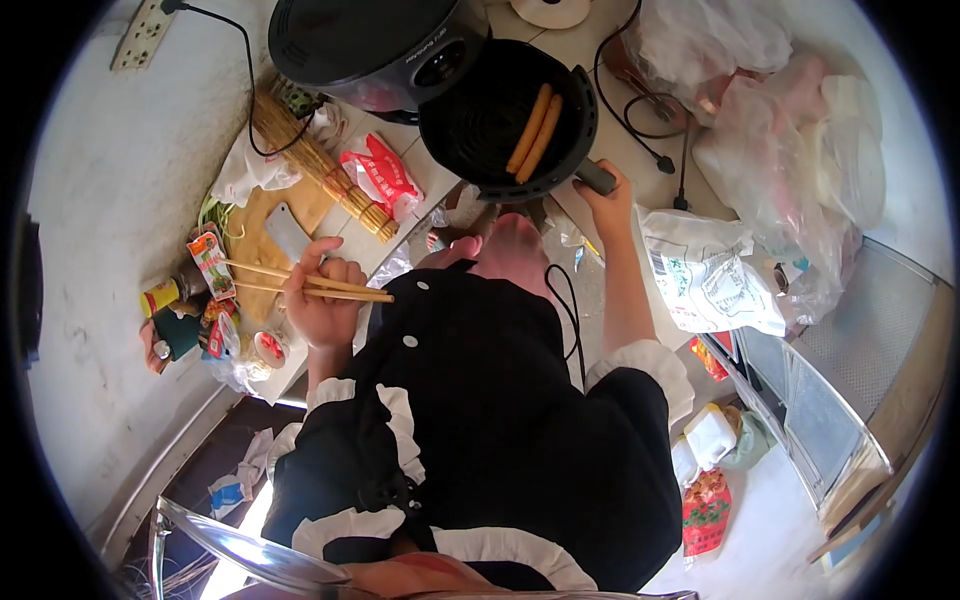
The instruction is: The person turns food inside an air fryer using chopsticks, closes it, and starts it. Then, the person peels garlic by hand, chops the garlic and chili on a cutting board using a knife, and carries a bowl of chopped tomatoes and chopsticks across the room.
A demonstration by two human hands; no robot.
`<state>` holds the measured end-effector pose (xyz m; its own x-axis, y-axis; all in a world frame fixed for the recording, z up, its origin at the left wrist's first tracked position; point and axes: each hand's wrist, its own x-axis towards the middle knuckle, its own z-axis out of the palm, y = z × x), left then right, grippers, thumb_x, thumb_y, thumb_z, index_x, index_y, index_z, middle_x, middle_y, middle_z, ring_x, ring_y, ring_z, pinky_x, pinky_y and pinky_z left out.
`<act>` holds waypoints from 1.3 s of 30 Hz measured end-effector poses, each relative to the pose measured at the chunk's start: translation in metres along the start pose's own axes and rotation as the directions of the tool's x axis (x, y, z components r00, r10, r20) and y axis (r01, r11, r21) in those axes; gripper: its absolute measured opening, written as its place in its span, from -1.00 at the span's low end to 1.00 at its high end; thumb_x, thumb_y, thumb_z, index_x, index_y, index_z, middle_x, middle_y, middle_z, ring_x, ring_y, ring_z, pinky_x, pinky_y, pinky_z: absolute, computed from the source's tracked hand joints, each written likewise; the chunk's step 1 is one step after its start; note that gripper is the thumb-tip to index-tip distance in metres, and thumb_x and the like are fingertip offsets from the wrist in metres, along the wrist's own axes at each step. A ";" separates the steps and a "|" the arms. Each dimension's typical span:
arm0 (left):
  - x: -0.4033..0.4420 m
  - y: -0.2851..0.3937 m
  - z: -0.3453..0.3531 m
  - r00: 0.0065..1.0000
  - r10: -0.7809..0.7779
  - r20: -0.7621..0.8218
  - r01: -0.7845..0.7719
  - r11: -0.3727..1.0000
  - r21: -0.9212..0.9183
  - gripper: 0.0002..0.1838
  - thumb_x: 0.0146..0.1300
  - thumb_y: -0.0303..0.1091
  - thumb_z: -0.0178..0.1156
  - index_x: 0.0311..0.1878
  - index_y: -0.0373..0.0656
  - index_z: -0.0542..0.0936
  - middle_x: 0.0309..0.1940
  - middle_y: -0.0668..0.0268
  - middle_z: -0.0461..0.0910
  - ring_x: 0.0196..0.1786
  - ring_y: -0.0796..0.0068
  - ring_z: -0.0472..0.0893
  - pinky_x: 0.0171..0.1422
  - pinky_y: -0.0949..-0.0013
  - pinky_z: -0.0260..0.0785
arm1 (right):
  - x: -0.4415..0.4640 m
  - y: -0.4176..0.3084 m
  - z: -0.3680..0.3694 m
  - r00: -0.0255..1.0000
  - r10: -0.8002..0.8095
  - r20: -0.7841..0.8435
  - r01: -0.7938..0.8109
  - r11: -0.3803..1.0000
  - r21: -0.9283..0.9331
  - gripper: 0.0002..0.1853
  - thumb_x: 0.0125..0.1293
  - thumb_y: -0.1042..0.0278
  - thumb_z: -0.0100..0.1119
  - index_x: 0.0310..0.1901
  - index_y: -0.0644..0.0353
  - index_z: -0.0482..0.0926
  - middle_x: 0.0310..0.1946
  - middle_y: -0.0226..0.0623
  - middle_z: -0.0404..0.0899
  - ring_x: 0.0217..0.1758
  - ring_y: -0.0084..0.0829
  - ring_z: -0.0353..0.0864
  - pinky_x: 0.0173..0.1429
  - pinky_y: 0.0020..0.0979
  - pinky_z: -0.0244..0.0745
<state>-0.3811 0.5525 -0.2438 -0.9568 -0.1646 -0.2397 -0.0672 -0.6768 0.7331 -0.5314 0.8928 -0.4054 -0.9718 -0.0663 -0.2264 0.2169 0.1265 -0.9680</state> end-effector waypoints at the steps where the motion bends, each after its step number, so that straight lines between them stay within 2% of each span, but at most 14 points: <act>1: -0.001 -0.002 -0.001 1.000 0.000 -0.001 0.000 1.000 -0.005 -0.39 0.38 0.01 -0.20 0.07 -0.46 0.42 -0.75 0.50 0.05 -0.64 0.62 0.03 -0.46 0.43 -0.10 | -0.009 -0.004 -0.002 1.000 -0.016 -0.009 0.016 1.000 -0.015 -0.83 -0.05 0.57 0.29 -0.43 0.22 0.48 -0.52 -0.51 0.45 -0.40 -0.66 0.37 -0.26 -0.59 0.25; 5: 0.001 -0.007 -0.001 0.999 -0.010 0.038 0.010 1.000 0.001 -0.44 0.40 -0.02 -0.21 0.09 -0.40 0.41 -0.75 0.50 0.06 -0.64 0.60 0.07 -0.50 0.44 -0.05 | -0.033 -0.021 -0.006 0.998 -0.045 -0.048 0.043 0.998 -0.044 -0.84 -0.04 0.57 0.29 -0.44 0.24 0.47 -0.53 -0.50 0.44 -0.40 -0.66 0.36 -0.26 -0.58 0.25; 9: 0.003 -0.007 -0.001 0.998 -0.039 0.051 0.039 0.999 0.004 -0.44 0.40 -0.02 -0.21 0.09 -0.41 0.41 -0.74 0.50 0.06 -0.64 0.61 0.07 -0.50 0.44 -0.04 | -0.049 -0.025 -0.015 0.991 -0.083 -0.102 0.069 0.988 -0.138 -0.83 -0.05 0.56 0.29 -0.43 0.26 0.47 -0.54 -0.47 0.44 -0.40 -0.64 0.37 -0.25 -0.56 0.26; 15: 0.007 -0.011 0.006 0.996 -0.077 0.046 0.076 0.997 0.013 -0.41 0.39 -0.01 -0.21 0.08 -0.45 0.41 -0.74 0.49 0.06 -0.64 0.61 0.06 -0.48 0.45 -0.07 | -0.059 -0.019 -0.024 0.984 -0.095 -0.148 0.067 0.981 -0.183 -0.85 -0.06 0.57 0.26 -0.42 0.26 0.49 -0.52 -0.44 0.47 -0.39 -0.60 0.40 -0.22 -0.53 0.27; 21: 0.004 -0.013 0.007 0.995 -0.087 0.043 0.087 0.996 0.013 -0.37 0.37 0.00 -0.22 0.07 -0.51 0.42 -0.75 0.49 0.05 -0.64 0.62 0.04 -0.46 0.46 -0.09 | -0.055 0.001 -0.020 0.987 -0.080 -0.138 0.083 0.996 0.018 -0.86 -0.07 0.59 0.25 -0.43 0.25 0.49 -0.50 -0.46 0.47 -0.36 -0.61 0.43 -0.20 -0.56 0.29; 24: 0.001 -0.013 0.009 0.996 -0.089 0.028 0.088 0.996 0.035 -0.37 0.37 0.00 -0.22 0.07 -0.51 0.42 -0.74 0.49 0.05 -0.64 0.62 0.04 -0.46 0.46 -0.09 | -0.046 0.010 -0.018 0.996 -0.012 -0.094 0.027 0.987 0.160 -0.86 -0.08 0.61 0.23 -0.42 0.25 0.50 -0.48 -0.47 0.47 -0.35 -0.62 0.44 -0.18 -0.58 0.30; 27: -0.003 -0.011 0.013 0.996 -0.083 -0.006 0.084 0.995 0.055 -0.37 0.37 0.00 -0.22 0.07 -0.50 0.42 -0.74 0.49 0.05 -0.63 0.62 0.04 -0.46 0.46 -0.09 | -0.036 0.016 -0.015 0.998 0.001 -0.056 0.011 0.976 0.219 -0.85 -0.10 0.61 0.20 -0.41 0.26 0.51 -0.47 -0.48 0.46 -0.35 -0.63 0.43 -0.16 -0.59 0.33; 30: -0.005 -0.012 0.017 0.996 -0.086 -0.039 0.089 0.994 0.070 -0.38 0.37 -0.01 -0.23 0.07 -0.50 0.42 -0.74 0.49 0.05 -0.63 0.62 0.04 -0.45 0.46 -0.08 | -0.026 0.034 -0.008 0.998 -0.004 -0.056 0.022 0.947 0.320 -0.81 -0.14 0.60 0.16 -0.38 0.29 0.52 -0.46 -0.45 0.48 -0.34 -0.61 0.46 -0.14 -0.57 0.38; 33: -0.005 -0.014 0.022 0.995 -0.086 -0.047 0.089 0.992 0.084 -0.38 0.37 -0.01 -0.24 0.06 -0.51 0.42 -0.74 0.48 0.06 -0.62 0.62 0.05 -0.45 0.46 -0.08 | -0.023 0.032 -0.003 0.996 0.088 -0.025 -0.067 0.884 0.462 -0.76 -0.18 0.61 0.12 -0.35 0.33 0.53 -0.44 -0.39 0.51 -0.33 -0.55 0.51 -0.14 -0.54 0.42; 39: -0.005 -0.017 0.032 0.993 -0.102 -0.064 0.110 0.985 0.134 -0.36 0.36 0.01 -0.23 0.06 -0.52 0.42 -0.75 0.47 0.07 -0.63 0.61 0.06 -0.45 0.46 -0.07 | -0.039 0.034 -0.026 0.990 0.109 -0.084 -0.044 0.829 0.557 -0.69 -0.20 0.64 0.07 -0.28 0.35 0.54 -0.36 -0.33 0.54 -0.28 -0.49 0.54 -0.15 -0.53 0.45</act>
<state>-0.3843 0.5878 -0.2352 -0.9250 -0.1402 -0.3532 -0.2092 -0.5881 0.7813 -0.4884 0.9251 -0.4271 -0.9466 0.0312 -0.3209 0.2745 -0.4439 -0.8530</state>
